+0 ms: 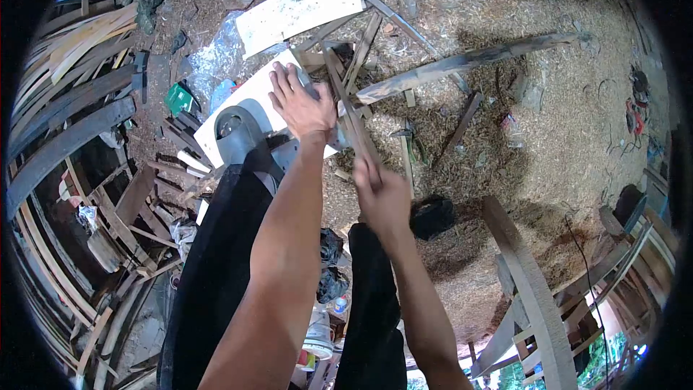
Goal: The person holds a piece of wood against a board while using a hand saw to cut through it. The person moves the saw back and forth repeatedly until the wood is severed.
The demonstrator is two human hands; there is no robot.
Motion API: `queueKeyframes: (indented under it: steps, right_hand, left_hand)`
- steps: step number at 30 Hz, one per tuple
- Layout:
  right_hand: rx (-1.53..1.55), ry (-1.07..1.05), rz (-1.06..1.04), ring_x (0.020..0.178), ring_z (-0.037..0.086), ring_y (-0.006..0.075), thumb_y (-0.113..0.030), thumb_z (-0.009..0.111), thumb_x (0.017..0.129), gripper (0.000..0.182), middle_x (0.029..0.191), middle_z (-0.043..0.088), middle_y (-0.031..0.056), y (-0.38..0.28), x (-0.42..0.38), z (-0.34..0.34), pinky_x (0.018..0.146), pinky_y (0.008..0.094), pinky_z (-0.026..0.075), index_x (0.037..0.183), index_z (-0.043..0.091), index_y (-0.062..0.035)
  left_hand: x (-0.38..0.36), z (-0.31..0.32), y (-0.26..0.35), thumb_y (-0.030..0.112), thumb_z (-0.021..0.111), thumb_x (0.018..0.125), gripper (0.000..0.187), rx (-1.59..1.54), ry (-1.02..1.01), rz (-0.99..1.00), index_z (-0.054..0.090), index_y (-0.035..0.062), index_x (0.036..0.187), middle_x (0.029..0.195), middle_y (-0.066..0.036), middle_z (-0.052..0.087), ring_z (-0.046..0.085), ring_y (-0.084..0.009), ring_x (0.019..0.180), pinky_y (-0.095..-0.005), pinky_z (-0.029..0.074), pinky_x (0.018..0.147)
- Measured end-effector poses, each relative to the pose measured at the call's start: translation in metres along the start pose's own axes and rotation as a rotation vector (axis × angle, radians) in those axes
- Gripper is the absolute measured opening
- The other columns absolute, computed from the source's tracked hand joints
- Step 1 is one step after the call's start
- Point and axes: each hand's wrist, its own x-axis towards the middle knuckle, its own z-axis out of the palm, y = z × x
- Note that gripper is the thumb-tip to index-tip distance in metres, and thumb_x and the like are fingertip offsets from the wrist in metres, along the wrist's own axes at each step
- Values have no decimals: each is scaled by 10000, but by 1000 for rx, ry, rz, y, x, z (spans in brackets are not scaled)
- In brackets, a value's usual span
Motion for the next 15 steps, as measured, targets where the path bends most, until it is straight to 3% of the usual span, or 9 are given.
queueKeyframes:
  steps: [1,2,4,7,9,11,14,15]
  right_hand:
    - [-45,-12,-6,572,630,417,-321,650,887,340,600,605,219,-3,18,10,520,446,503,765,713,-10]
    - [-36,-10,-4,572,630,417,-321,650,887,340,600,605,219,-4,23,12,520,446,503,765,713,-10]
    - [4,2,9,572,634,409,-380,642,884,451,572,589,216,-6,21,9,518,449,503,631,675,-8]
    - [-19,-27,31,593,649,403,-287,645,894,267,660,637,219,-5,-35,-25,543,439,522,849,722,-35]
    - [-27,-67,108,654,683,386,-219,646,891,242,748,664,236,-3,-84,-57,572,420,538,1048,702,-43]
    - [-7,-92,128,498,550,99,-218,616,929,284,518,537,107,18,-125,-76,466,317,412,945,697,54]
    - [1,-90,149,497,533,79,-216,623,928,279,515,529,86,2,-110,-74,461,311,407,960,699,51]
    - [17,-22,101,469,518,82,-216,628,924,277,499,511,88,0,-92,-59,457,317,407,901,703,49]
  left_hand:
    - [0,2,-2,300,519,817,691,15,5,10,383,19,1434,1563,-167,277,182,-321,1476,-523,121,1191]
    - [3,0,-1,300,519,817,691,21,6,19,383,19,1434,1563,-167,277,182,-321,1476,-523,121,1191]
    - [-1,-5,2,297,515,821,680,0,-18,-2,387,17,1427,1564,-169,274,178,-323,1478,-523,120,1191]
    - [-1,0,1,300,516,818,671,-13,3,12,400,14,1414,1560,-169,280,181,-327,1476,-526,129,1188]
    - [0,2,-1,313,524,812,678,-15,13,6,406,15,1410,1561,-166,277,178,-324,1477,-525,136,1187]
    - [1,0,1,315,524,811,679,-16,7,-7,409,14,1409,1561,-167,278,179,-324,1477,-524,136,1187]
    - [-1,2,0,316,514,811,677,-31,16,1,413,9,1407,1556,-168,288,188,-325,1475,-522,138,1186]
    - [0,4,-1,314,507,812,677,-13,21,3,413,8,1408,1556,-168,290,193,-326,1474,-522,139,1186]
